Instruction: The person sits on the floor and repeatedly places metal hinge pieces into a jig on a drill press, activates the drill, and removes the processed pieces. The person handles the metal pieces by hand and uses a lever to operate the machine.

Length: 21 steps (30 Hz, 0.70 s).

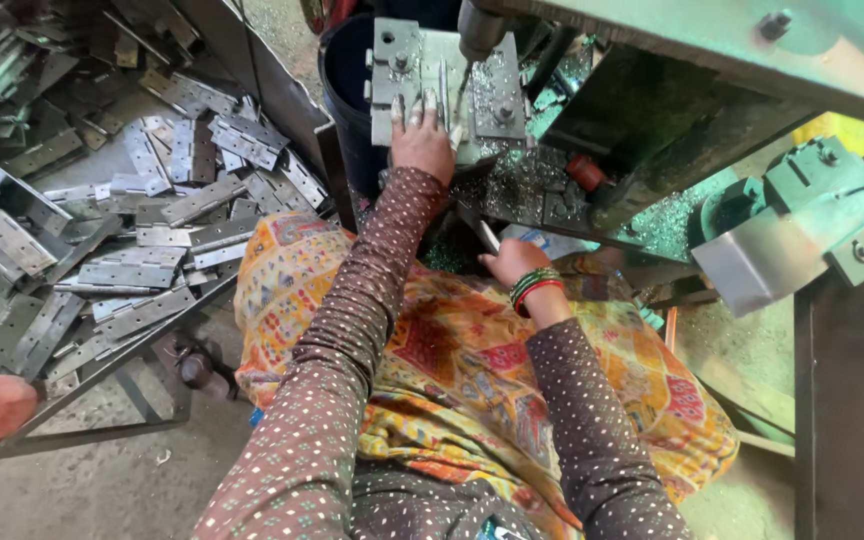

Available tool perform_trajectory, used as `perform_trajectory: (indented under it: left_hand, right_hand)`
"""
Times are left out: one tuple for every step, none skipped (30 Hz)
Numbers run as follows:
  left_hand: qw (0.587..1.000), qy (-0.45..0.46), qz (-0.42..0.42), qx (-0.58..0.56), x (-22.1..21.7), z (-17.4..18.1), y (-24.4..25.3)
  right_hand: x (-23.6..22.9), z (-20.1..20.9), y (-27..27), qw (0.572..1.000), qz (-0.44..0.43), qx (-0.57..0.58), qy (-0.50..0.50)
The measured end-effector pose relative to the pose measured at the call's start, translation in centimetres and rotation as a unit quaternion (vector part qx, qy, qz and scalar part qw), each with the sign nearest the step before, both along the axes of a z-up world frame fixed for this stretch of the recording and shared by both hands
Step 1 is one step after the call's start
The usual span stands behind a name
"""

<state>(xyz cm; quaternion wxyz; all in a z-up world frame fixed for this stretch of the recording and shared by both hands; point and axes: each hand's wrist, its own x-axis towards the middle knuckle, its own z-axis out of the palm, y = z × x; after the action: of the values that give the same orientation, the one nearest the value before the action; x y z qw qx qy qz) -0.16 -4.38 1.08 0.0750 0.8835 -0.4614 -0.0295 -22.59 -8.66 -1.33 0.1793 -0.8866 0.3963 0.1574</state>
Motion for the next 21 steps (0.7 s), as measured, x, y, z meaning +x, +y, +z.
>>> perform_trajectory:
  left_hand:
    - [1.0, -0.016, -0.004, 0.009, -0.1, 0.0, 0.3]
    - [0.999, -0.033, -0.008, 0.018, -0.2, 0.0, 0.4]
    - [1.0, -0.01, -0.006, 0.021, -0.5, -0.2, 0.4]
    - [1.0, 0.014, -0.003, 0.024, -0.7, -0.5, 0.4]
    - [0.999, 0.038, -0.001, 0.027, -0.8, -0.7, 0.2]
    - [0.999, 0.028, 0.0, 0.017, -0.7, -0.8, -0.1]
    - [1.0, 0.022, 0.0, 0.009, -0.8, -1.1, -0.2]
    - [1.0, 0.015, 0.0, 0.001, -0.7, -1.4, -0.3]
    - [1.0, 0.001, 0.005, -0.02, -0.5, -1.5, -0.5]
    - [0.999, -0.013, 0.01, -0.04, -0.3, -1.7, -0.6]
    - [0.998, -0.027, 0.017, -0.062, -0.2, -1.7, -0.8]
    - [0.998, -0.022, 0.021, -0.062, -0.1, -1.8, -0.8]
    - [0.998, -0.016, 0.018, -0.059, -0.5, -2.0, -0.5]
    - [0.998, -0.01, 0.015, -0.056, -1.1, -2.2, -0.1]
    - [0.998, -0.017, 0.016, -0.054, -0.9, -1.7, -0.6]
    - [0.998, -0.024, 0.017, -0.053, -0.9, -1.2, -1.1]
    - [0.998, -0.026, 0.023, -0.049, -1.1, -1.2, -0.9]
    - [0.999, -0.033, 0.021, -0.035, -1.2, -1.2, -0.8]
    - [0.999, -0.042, 0.022, -0.019, -1.0, -1.0, -0.6]
    - [0.998, -0.051, 0.023, -0.003, -0.9, -0.8, -0.7]
    - [0.999, -0.031, 0.024, 0.003, -1.0, -1.0, -0.6]
  right_hand:
    - [0.7, 0.8, -0.3, 1.0, 0.009, 0.0, 0.009]
    - [1.3, 1.5, -0.6, 1.0, 0.017, 0.0, 0.017]
    - [1.4, 2.0, -0.5, 1.0, 0.02, -0.011, 0.015]
    - [1.3, 2.2, -0.3, 0.999, 0.022, -0.022, 0.013]
    - [1.1, 2.3, -0.2, 0.999, 0.025, -0.033, 0.011]
    - [0.8, 2.0, 0.2, 0.999, 0.017, -0.035, 0.0]
    - [0.2, 1.5, 0.7, 0.999, 0.009, -0.034, -0.007]
    - [-0.4, 0.8, 1.2, 0.999, 0.0, -0.033, -0.015]
    - [-1.0, -0.1, 1.6, 0.998, -0.014, -0.036, -0.053]
    - [-1.6, -1.0, 2.0, 0.995, -0.028, -0.04, -0.092]
    - [-2.1, -1.8, 2.1, 0.99, -0.04, -0.045, -0.13]
    - [-2.2, -2.5, 1.9, 0.99, -0.026, -0.062, -0.127]
    - [-2.6, -3.3, 2.2, 0.989, -0.019, -0.077, -0.124]
    - [-3.0, -3.9, 2.7, 0.988, -0.013, -0.091, -0.121]
    - [-2.6, -3.8, 1.8, 0.991, -0.005, -0.072, -0.114]
    - [-2.0, -3.5, 1.0, 0.993, 0.003, -0.052, -0.106]
    - [-1.7, -3.1, 0.6, 0.995, 0.016, -0.029, -0.094]
    - [-1.3, -2.6, 0.2, 0.997, 0.017, -0.029, -0.071]
    - [-0.6, -1.9, -0.3, 0.998, 0.02, -0.028, -0.051]
    - [0.1, -1.0, -0.7, 0.999, 0.023, -0.027, -0.03]
    - [0.3, -0.4, -0.8, 0.999, 0.025, -0.026, -0.025]
